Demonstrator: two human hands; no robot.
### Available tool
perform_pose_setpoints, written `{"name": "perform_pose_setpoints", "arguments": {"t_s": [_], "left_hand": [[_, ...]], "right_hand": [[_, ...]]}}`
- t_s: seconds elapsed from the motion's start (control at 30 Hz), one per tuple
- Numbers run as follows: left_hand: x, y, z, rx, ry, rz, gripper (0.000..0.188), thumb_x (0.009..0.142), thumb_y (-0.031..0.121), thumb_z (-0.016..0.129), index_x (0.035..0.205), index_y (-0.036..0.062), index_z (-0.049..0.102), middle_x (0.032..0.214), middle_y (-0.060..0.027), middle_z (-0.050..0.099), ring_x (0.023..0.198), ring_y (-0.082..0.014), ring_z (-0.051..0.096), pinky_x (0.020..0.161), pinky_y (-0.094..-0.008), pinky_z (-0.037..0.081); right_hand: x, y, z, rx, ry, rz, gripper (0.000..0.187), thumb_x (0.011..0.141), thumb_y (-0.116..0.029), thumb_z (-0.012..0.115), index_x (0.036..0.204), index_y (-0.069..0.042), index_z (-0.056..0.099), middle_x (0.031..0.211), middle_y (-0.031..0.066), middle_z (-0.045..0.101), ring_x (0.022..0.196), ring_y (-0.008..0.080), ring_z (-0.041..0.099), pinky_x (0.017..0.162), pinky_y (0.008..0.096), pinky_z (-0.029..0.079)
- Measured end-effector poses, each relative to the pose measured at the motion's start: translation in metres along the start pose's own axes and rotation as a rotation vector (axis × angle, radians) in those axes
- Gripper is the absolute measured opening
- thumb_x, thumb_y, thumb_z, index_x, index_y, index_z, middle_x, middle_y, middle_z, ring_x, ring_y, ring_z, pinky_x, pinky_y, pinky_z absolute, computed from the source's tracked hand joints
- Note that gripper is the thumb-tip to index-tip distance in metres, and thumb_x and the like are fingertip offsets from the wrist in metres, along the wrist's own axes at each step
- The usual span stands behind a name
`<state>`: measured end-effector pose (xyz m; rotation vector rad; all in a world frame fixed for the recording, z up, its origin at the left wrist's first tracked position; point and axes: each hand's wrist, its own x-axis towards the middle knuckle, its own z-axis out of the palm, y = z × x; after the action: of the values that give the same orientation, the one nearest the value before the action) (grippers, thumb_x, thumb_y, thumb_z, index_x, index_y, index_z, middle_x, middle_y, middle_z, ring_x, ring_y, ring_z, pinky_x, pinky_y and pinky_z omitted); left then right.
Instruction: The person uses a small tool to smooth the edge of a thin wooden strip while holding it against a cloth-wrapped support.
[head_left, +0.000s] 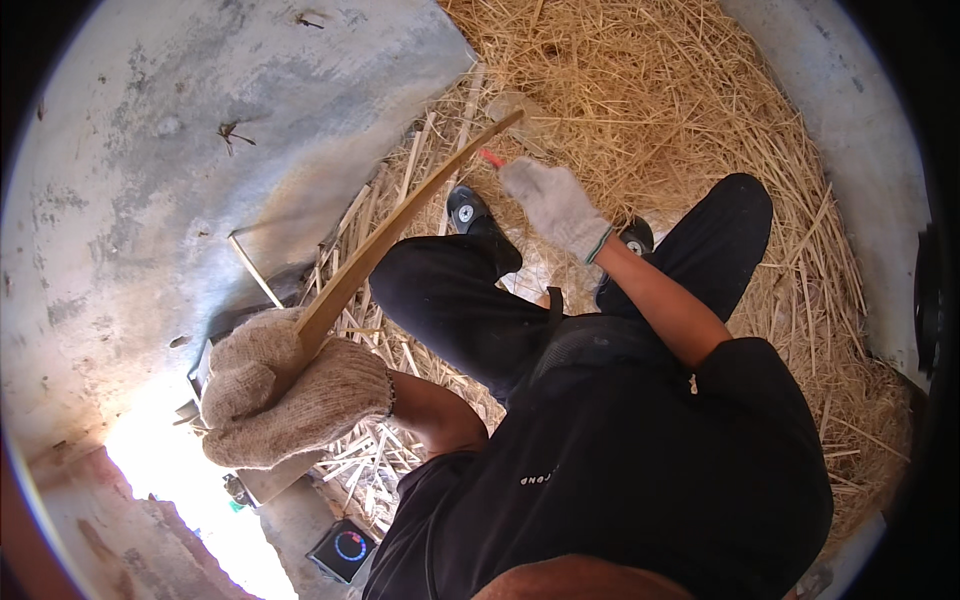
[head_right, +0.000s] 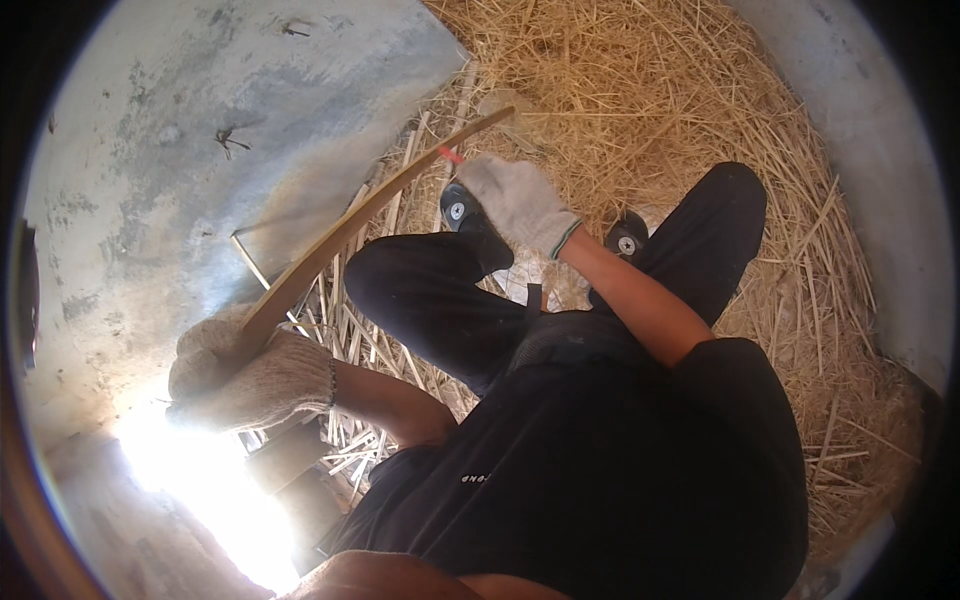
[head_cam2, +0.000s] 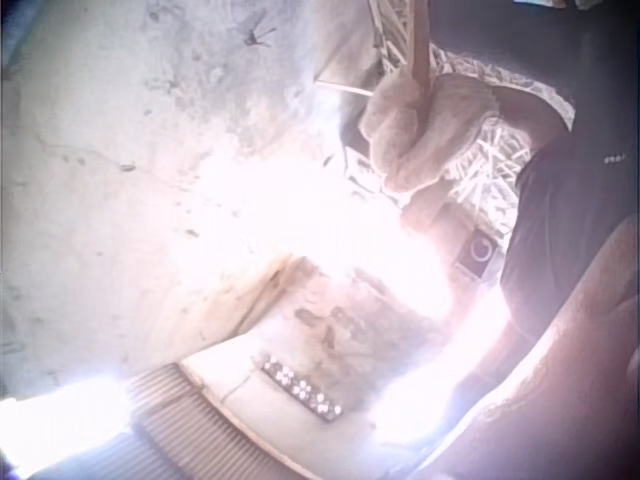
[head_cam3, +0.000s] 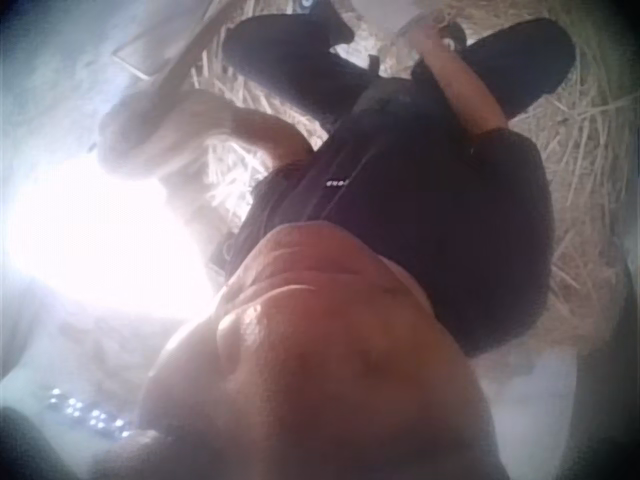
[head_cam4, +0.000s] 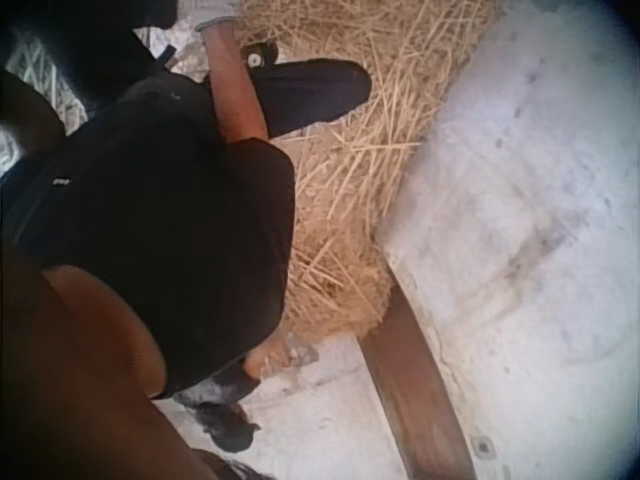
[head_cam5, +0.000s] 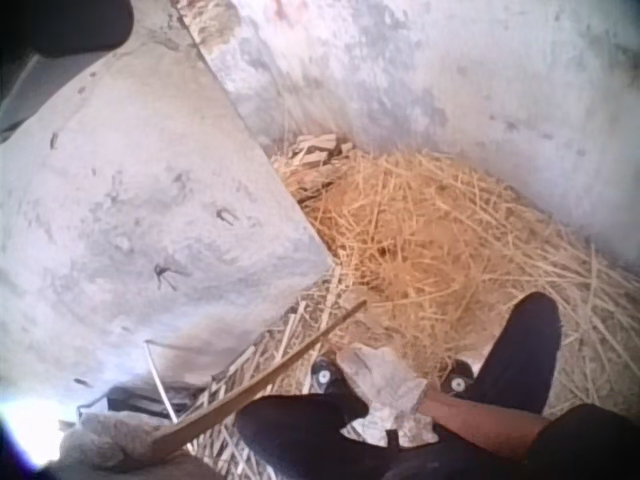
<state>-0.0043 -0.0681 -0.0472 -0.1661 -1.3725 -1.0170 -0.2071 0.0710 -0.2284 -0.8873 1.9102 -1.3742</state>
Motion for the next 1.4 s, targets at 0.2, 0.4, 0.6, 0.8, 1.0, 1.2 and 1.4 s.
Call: {"name": "perform_pose_setpoints", "arguments": {"t_s": [0.2,0.4,0.6,0.8,1.0,1.2,1.4], "left_hand": [[-0.006,0.006,0.005,0.165,-0.065,0.049,0.049,0.103,0.051,0.039,0.081,0.0097,0.055,0.076,-0.0064,0.06,0.061,-0.0087,0.061,0.052,-0.0213,0.056],[-0.006,-0.005,0.017,0.375,0.13,0.118,0.047,0.105,0.048,0.039,0.076,0.0119,0.047,0.069,-0.0031,0.05,0.053,-0.0104,0.052,0.045,-0.0241,0.049],[0.012,-0.006,0.012,0.541,0.234,0.12,0.023,0.095,0.026,0.054,0.083,0.0067,0.049,0.066,-0.001,0.055,0.049,-0.0082,0.055,0.046,-0.0239,0.054],[0.007,0.011,0.013,0.336,0.469,0.024,0.053,0.104,0.044,0.041,0.057,0.0198,0.033,0.046,0.0057,0.029,0.035,-0.0054,0.028,0.031,-0.0218,0.032],[0.017,0.022,0.031,0.295,0.287,0.043,0.054,0.101,0.044,0.042,0.054,0.0183,0.033,0.043,0.0034,0.032,0.033,-0.0068,0.031,0.03,-0.0226,0.031],[0.022,0.027,-0.006,-0.103,0.031,-0.029,0.055,0.102,0.042,0.04,0.053,0.0184,0.029,0.042,0.0034,0.028,0.032,-0.0067,0.026,0.03,-0.0228,0.026],[0.017,0.031,0.031,0.059,0.098,-0.032,0.056,0.102,0.044,0.035,0.052,0.0195,0.026,0.041,0.0045,0.023,0.033,-0.0061,0.021,0.032,-0.0222,0.022]], "right_hand": [[0.038,0.049,0.027,-0.338,0.1,-0.049,0.058,0.102,-0.055,0.043,0.104,-0.004,0.07,0.08,0.0252,0.069,0.079,0.0439,0.069,0.07,0.0497,0.054],[0.095,0.13,0.052,-0.603,0.19,0.023,0.05,0.102,-0.047,0.043,0.103,-0.003,0.067,0.078,0.0253,0.069,0.074,0.0462,0.068,0.067,0.0553,0.054],[0.135,0.276,0.002,-0.629,-0.083,0.639,0.062,0.099,-0.054,0.043,0.121,-0.002,0.067,0.107,0.0256,0.07,0.098,0.0395,0.069,0.08,0.0507,0.054],[0.074,0.21,-0.01,-0.421,-0.063,0.629,0.074,0.098,-0.059,0.042,0.121,0.007,0.064,0.11,0.0286,0.069,0.102,0.0409,0.067,0.09,0.0461,0.05],[0.038,0.091,-0.042,-0.238,0.078,0.215,0.073,0.1,-0.06,0.036,0.112,0.006,0.064,0.1,0.0326,0.066,0.098,0.0455,0.065,0.089,0.0505,0.047],[0.011,0.054,-0.024,-0.151,0.132,0.038,0.065,0.103,-0.058,0.039,0.11,0.001,0.063,0.088,0.0278,0.065,0.078,0.0428,0.065,0.073,0.049,0.051],[0.031,0.129,0.039,-0.518,0.079,-0.035,0.051,0.104,-0.049,0.043,0.12,-0.003,0.061,0.076,0.0236,0.066,0.073,0.0398,0.068,0.066,0.0535,0.053]]}}
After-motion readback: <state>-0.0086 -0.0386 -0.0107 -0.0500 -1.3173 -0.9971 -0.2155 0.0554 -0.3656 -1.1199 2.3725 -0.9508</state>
